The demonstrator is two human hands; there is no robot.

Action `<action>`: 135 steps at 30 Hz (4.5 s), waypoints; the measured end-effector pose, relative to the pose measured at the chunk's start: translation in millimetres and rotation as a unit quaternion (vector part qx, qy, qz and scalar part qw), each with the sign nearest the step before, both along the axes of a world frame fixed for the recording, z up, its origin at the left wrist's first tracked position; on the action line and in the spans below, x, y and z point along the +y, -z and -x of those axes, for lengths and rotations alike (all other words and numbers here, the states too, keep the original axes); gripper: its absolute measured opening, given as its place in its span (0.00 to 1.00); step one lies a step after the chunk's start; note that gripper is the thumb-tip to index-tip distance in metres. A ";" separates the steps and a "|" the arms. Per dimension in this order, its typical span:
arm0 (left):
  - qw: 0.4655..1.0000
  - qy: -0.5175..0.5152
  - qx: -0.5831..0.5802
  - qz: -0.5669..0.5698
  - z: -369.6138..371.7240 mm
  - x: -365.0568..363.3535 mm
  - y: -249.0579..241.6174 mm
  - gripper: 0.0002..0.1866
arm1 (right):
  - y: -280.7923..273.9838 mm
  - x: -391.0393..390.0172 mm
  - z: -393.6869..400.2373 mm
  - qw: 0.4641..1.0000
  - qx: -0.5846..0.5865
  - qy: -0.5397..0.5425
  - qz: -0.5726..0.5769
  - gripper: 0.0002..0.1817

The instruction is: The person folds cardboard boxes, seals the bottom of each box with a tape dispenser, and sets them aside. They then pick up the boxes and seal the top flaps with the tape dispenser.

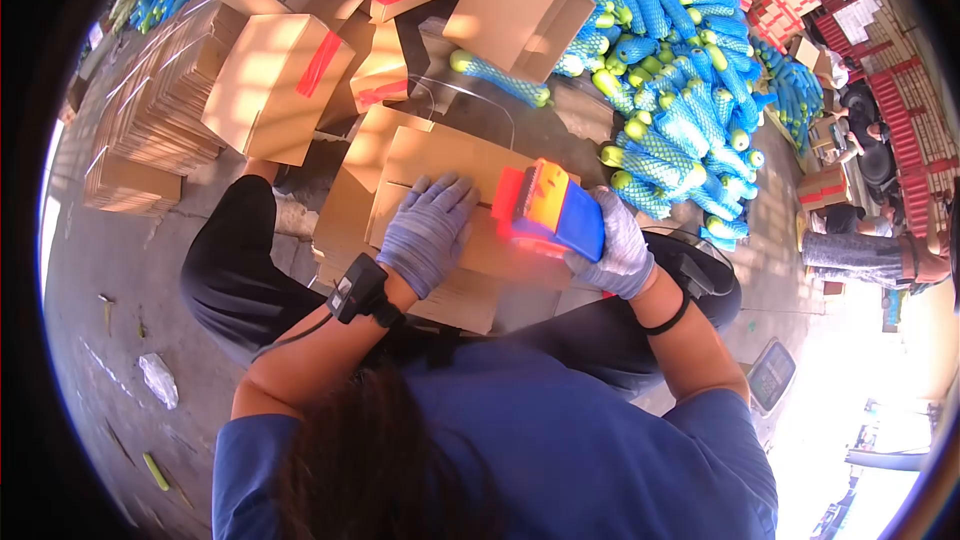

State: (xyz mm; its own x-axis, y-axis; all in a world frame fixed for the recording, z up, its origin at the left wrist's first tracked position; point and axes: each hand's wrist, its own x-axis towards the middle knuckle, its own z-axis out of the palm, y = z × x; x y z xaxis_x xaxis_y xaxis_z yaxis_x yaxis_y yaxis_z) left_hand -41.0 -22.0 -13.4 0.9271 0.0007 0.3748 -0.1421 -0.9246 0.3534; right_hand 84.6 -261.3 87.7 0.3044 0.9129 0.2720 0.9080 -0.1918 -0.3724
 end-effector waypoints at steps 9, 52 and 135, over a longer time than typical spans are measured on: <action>0.999 0.005 -0.010 0.042 -4.3 2.5 -6.1 0.19 | -24.2 1.3 -21.8 0.985 0.155 -0.011 -0.075 0.40; 0.730 -0.302 0.214 0.575 -35.0 104.5 184.9 0.16 | -59.5 130.4 9.4 0.948 -0.070 -0.002 0.310 0.30; 0.847 -0.170 0.076 0.498 17.0 81.7 54.3 0.40 | 60.6 19.2 -28.0 0.449 0.803 0.237 -0.311 0.19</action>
